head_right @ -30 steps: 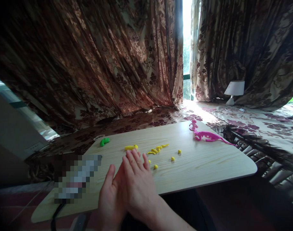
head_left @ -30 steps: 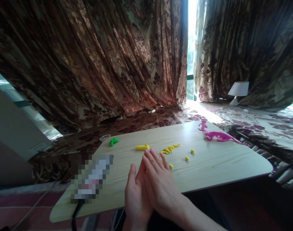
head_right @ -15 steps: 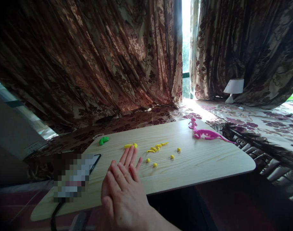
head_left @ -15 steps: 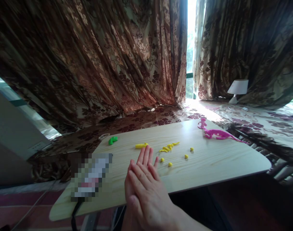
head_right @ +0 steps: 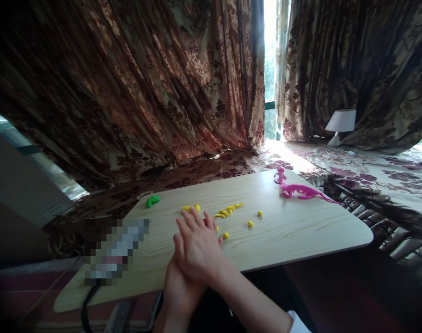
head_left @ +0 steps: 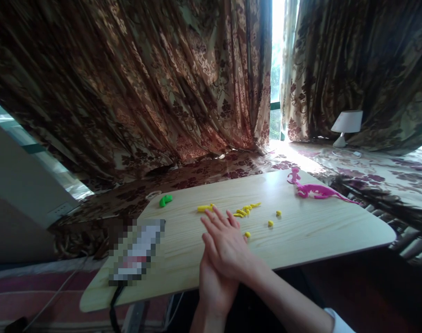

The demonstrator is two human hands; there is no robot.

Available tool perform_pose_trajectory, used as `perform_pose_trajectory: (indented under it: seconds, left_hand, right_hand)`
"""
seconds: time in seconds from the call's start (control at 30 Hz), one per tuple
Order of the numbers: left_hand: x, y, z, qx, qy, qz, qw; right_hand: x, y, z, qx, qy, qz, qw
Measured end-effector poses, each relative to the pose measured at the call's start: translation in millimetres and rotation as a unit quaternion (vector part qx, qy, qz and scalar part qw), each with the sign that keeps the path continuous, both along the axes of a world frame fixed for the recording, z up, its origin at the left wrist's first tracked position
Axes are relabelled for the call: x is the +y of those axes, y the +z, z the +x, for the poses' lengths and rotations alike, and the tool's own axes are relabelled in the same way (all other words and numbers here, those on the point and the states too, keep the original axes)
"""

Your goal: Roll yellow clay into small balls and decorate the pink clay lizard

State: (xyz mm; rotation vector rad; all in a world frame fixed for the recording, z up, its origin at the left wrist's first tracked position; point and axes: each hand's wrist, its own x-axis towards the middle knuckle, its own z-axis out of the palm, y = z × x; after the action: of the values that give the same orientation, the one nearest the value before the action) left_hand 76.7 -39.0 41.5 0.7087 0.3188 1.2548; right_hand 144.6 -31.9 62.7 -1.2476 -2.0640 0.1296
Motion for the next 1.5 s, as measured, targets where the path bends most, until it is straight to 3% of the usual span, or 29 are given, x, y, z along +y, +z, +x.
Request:
perform_pose_trajectory:
  seconds: [0.07, 0.13, 0.23, 0.33, 0.4, 0.47, 0.67, 0.8, 1.0, 1.13, 1.5]
  left_hand:
    - [-0.2, 0.7, -0.4, -0.027, -0.036, -0.028, 0.999]
    - [4.4, 1.3, -4.1, -0.068, -0.058, -0.067, 0.994]
    - [12.6, 2.6, -4.4, -0.109, -0.038, -0.099, 0.988]
    - [13.8, 7.5, 6.9, -0.093, -0.046, -0.109, 0.989]
    - [13.7, 13.0, 16.0, -0.046, -0.072, -0.104, 0.991]
    - [18.0, 18.4, 22.4, 0.024, -0.087, -0.09, 0.992]
    - [60.4, 25.3, 33.7, 0.181, -0.132, -0.063, 0.973]
    - [84.8, 23.5, 47.8, 0.3, -0.107, -0.006, 0.948]
    - [101.8, 17.7, 57.6, 0.454, -0.066, 0.084, 0.885]
    - [105.3, 16.6, 53.9, 0.5, -0.07, 0.115, 0.855]
    - [102.3, 23.7, 47.4, 0.474, -0.065, 0.183, 0.859]
  right_hand:
    - [10.7, 1.0, 9.7, -0.001, -0.035, -0.014, 0.999]
    - [8.0, -1.7, 16.0, -0.01, -0.023, -0.008, 1.0]
    - [-7.2, -6.5, 16.3, -0.023, 0.041, 0.017, 0.999]
    - [-0.8, -3.1, 21.4, 0.003, 0.003, 0.008, 1.0]
    - [18.4, 2.3, 35.4, 0.059, -0.062, -0.024, 0.996]
    - [38.9, 7.0, 56.4, 0.14, -0.07, -0.088, 0.984]
    - [58.4, 10.8, 118.7, 0.239, 0.004, -0.231, 0.943]
    - [58.6, 11.9, 141.1, 0.285, 0.024, -0.282, 0.916]
    - [69.6, 4.8, 145.0, 0.313, -0.003, -0.34, 0.887]
    - [75.7, -0.1, 141.1, 0.308, -0.018, -0.342, 0.888]
    - [74.5, -0.4, 131.5, 0.265, 0.025, -0.306, 0.914]
